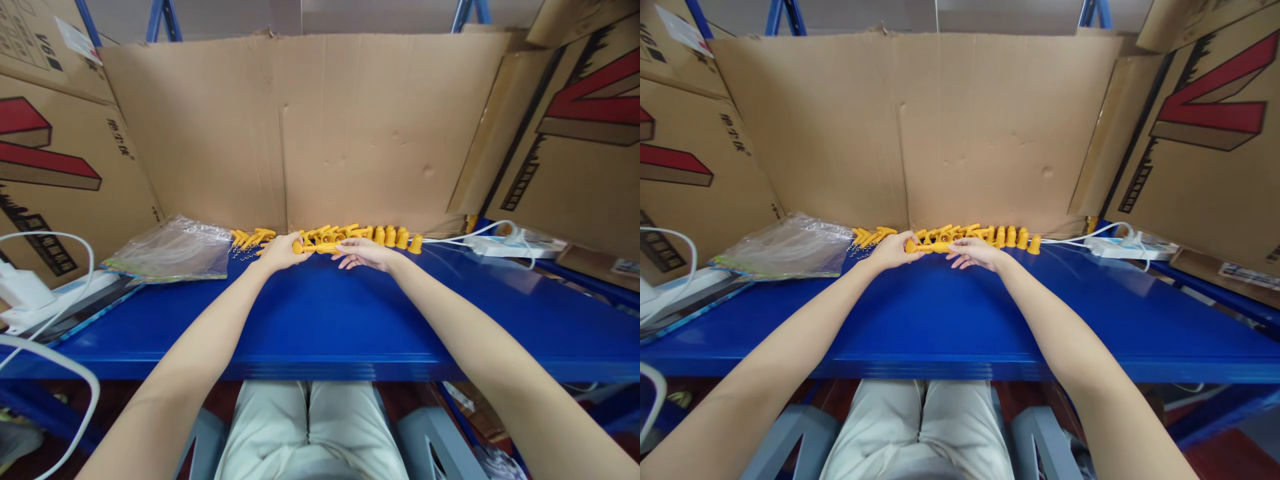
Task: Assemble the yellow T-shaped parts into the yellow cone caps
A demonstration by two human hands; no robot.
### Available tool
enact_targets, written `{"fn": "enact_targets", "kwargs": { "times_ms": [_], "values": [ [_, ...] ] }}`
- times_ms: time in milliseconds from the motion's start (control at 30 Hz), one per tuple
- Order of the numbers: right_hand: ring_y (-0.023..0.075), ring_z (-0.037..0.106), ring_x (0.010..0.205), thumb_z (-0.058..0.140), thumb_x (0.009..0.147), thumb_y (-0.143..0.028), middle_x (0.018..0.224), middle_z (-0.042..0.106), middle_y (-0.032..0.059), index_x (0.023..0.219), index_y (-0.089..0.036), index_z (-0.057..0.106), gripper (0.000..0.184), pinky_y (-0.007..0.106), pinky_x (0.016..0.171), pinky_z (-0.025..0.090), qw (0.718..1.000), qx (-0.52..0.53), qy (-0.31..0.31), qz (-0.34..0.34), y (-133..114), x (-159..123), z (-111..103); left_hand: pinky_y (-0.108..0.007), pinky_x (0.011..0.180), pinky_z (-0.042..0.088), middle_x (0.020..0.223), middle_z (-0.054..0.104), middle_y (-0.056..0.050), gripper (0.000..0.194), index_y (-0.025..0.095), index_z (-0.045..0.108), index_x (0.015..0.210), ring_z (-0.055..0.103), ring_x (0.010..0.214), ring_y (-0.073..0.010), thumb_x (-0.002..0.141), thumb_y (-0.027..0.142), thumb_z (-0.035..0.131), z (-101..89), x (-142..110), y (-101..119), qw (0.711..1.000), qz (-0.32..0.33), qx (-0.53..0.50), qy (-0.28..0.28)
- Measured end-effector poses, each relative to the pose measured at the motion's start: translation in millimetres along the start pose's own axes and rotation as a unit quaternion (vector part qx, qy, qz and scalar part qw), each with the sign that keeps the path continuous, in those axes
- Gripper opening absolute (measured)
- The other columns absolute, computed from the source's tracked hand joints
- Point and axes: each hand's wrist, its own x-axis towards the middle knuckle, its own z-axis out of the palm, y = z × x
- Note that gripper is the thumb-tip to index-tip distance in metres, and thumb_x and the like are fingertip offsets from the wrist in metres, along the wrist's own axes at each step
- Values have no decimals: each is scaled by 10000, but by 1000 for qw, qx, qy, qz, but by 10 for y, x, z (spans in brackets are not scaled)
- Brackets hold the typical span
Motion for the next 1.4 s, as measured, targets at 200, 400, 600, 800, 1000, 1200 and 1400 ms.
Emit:
{"fn": "enact_targets", "kwargs": {
  "times_ms": [200,400,600,800,1000,1200,1400],
  "values": [
    [124,678,693,642,879,-324,1013,715,101,999,-170,627,197,219,607,559,1000,-10,6,-3,30,46,-23,-261,636,404,658,666,10,310,222,580,906,610,634,-172,716,449,672,16,10,-16,1000,-4,-3,2],
    [115,682,684,651,877,-333,973,721,94,985,-163,620,204,196,585,557,1000,-1,-1,-3,45,65,-39,-266,633,389,658,653,5,301,224,586,889,597,635,-178,711,450,676,35,21,-42,1000,1,-1,10],
    [109,680,662,632,895,-322,923,726,81,976,-161,612,182,187,566,552,1000,25,-3,-4,70,104,-52,-267,643,400,656,659,7,305,223,591,909,610,642,-183,724,455,665,39,23,-51,1000,6,3,8],
    [109,671,622,619,903,-285,857,722,65,944,-156,614,135,195,541,545,998,52,15,12,49,98,-33,-262,635,402,685,673,0,308,224,589,898,620,664,-184,724,466,667,37,24,-51,1000,15,14,11],
    [107,663,609,620,898,-286,841,718,60,889,-161,627,126,198,556,543,997,70,26,17,13,51,16,-264,645,417,679,678,2,304,224,590,917,626,659,-180,736,457,661,22,13,-31,1000,7,11,0],
    [109,663,635,607,901,-236,823,726,58,879,-147,640,98,203,608,546,993,110,24,18,-16,47,36,-268,646,422,702,681,-6,308,228,598,925,632,680,-187,732,458,666,27,13,-28,1000,9,21,9],
    [91,642,580,569,910,-175,717,703,32,848,-147,627,89,197,609,551,988,146,38,19,-26,79,82,-276,668,435,730,678,-6,332,235,585,970,637,715,-193,745,471,646,29,13,-30,999,-8,34,3]
  ]
}}
